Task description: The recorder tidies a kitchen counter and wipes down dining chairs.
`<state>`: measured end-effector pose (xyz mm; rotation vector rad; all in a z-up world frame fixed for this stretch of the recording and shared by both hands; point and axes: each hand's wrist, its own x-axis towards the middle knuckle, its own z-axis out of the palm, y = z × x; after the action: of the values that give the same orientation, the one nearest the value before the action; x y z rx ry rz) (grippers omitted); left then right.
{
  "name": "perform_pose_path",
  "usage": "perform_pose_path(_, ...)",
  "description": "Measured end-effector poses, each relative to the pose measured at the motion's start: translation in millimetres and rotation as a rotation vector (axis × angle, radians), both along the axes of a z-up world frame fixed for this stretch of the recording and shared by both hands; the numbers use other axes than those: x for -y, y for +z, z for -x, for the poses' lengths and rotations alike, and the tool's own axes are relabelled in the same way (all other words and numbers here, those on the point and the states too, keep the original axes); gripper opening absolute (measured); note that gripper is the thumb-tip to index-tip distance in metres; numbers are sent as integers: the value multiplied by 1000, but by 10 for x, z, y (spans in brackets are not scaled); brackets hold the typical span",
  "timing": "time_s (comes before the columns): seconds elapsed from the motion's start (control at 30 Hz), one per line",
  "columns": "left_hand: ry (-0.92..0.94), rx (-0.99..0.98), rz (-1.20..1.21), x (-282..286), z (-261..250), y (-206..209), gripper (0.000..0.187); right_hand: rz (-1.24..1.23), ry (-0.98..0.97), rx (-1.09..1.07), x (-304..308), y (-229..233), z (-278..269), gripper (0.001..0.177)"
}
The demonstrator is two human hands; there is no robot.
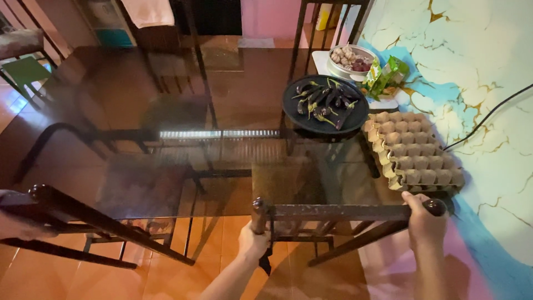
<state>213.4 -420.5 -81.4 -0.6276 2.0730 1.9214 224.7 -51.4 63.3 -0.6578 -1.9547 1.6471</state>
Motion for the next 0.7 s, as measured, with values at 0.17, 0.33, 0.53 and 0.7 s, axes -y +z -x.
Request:
perform_pose_path(0.17, 32, 48, -79, -183, 65, 379, 23, 16, -26, -25, -237, -110, 163, 24)
perform_pose_path(0.33, 40, 38, -39, -230, 127, 272, 20, 75, -71, -32, -275, -122, 214, 18)
perform_pose_path(0.53, 20, 26, 16, -218, 102, 367, 19, 11, -57, -53, -209, -78, 176, 16)
perform_pose_path(0.7, -7, 54, 57, -221, 50, 434, 29, -32, -118, -100, -52, -1, 70, 16)
